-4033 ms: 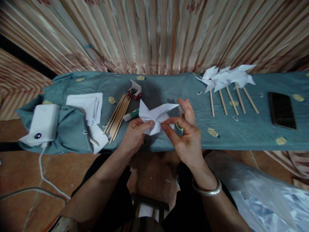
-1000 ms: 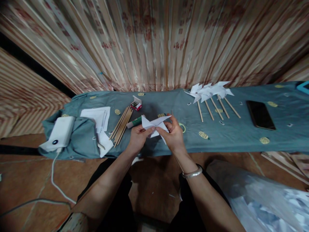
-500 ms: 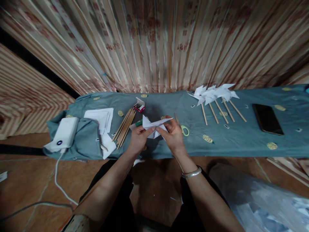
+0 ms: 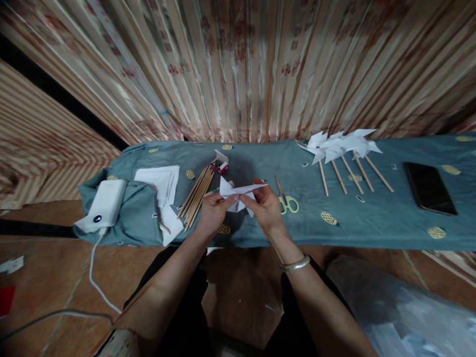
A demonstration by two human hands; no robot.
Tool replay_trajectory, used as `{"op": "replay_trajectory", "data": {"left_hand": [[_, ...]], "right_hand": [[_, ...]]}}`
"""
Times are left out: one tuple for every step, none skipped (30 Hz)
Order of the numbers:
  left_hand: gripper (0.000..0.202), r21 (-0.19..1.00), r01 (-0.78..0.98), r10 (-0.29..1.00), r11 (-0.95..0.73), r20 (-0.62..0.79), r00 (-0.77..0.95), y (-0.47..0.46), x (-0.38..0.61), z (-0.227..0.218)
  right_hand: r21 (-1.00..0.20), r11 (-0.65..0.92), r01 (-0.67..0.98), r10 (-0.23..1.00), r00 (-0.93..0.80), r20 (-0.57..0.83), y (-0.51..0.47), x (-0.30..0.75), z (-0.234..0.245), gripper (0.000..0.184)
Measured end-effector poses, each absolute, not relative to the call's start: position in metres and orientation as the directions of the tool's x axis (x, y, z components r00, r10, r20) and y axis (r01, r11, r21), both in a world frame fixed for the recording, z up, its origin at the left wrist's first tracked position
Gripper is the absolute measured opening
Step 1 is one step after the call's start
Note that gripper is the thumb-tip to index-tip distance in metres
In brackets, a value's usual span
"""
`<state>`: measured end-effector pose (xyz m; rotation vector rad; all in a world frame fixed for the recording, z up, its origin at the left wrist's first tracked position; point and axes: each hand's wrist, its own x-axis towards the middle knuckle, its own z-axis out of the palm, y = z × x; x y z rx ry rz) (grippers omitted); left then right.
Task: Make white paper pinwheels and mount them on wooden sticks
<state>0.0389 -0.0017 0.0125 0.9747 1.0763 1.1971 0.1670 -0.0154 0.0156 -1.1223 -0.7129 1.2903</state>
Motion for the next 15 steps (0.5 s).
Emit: {"op": "replay_trajectory", "data": {"left_hand": [[0.026,0.968,-0.218,0.993,0.12,-0.112,0.045,-0.001,0.038,0.013],[0.026,0.969,-0.217,0.993,0.118,-0.11,0.046,-0.001,0.037,0.013],[0.026,0.969,-0.216,0.993,0.116,-0.108,0.044,-0.001,0.037,0.013],[0.026,0.97,-0.215,0.993,0.115,-0.108,0.042,-0.001,0.036,0.013],[0.027,0.97,-0.216,0.993,0.116,-0.109,0.042,0.0,0.036,0.013],[0.027,0.969,-0.218,0.993,0.117,-0.11,0.043,0.0,0.035,0.013],[0.027,0.968,-0.22,0.993,0.117,-0.109,0.047,0.0,0.035,0.012],[0.028,0.969,-0.219,0.993,0.116,-0.107,0.053,0.0,0.035,0.013],[0.028,0.97,-0.215,0.993,0.116,-0.105,0.059,0.001,0.034,0.013],[0.028,0.971,-0.209,0.993,0.114,-0.104,0.062,0.001,0.034,0.013],[0.028,0.973,-0.202,0.993,0.113,-0.102,0.062,0.001,0.033,0.014],[0.027,0.975,-0.194,0.993,0.112,-0.102,0.06,0.002,0.033,0.014],[0.026,0.976,-0.185,0.993,0.112,-0.103,0.057,0.002,0.033,0.015],[0.025,0.978,-0.175,0.993,0.114,-0.106,0.056,0.002,0.032,0.015],[0.024,0.979,-0.165,0.993,0.116,-0.108,0.057,0.003,0.032,0.015]], "right_hand": [[-0.925,-0.085,-0.37,0.967,0.191,-0.166,-0.015,0.166,0.015,0.061],[-0.927,-0.082,-0.367,0.968,0.192,-0.162,-0.014,0.166,0.014,0.061],[-0.929,-0.081,-0.362,0.969,0.191,-0.159,-0.014,0.166,0.014,0.061],[-0.931,-0.08,-0.356,0.97,0.187,-0.155,-0.013,0.165,0.013,0.061],[-0.934,-0.081,-0.349,0.971,0.182,-0.152,-0.013,0.165,0.012,0.061],[-0.936,-0.081,-0.342,0.973,0.177,-0.149,-0.012,0.165,0.011,0.062],[-0.938,-0.081,-0.336,0.974,0.173,-0.146,-0.012,0.166,0.01,0.062],[-0.94,-0.081,-0.331,0.975,0.171,-0.144,-0.011,0.166,0.009,0.062],[-0.942,-0.08,-0.327,0.975,0.171,-0.143,-0.01,0.166,0.008,0.062],[-0.943,-0.079,-0.324,0.974,0.175,-0.141,-0.01,0.166,0.007,0.062],[-0.943,-0.076,-0.324,0.974,0.18,-0.14,-0.009,0.166,0.006,0.063],[-0.942,-0.073,-0.327,0.973,0.184,-0.14,-0.009,0.166,0.005,0.063],[-0.942,-0.07,-0.33,0.972,0.188,-0.138,-0.008,0.166,0.004,0.064],[-0.942,-0.068,-0.33,0.972,0.19,-0.137,-0.008,0.166,0.003,0.064],[-0.943,-0.067,-0.327,0.972,0.19,-0.136,-0.008,0.166,0.003,0.065]]}}
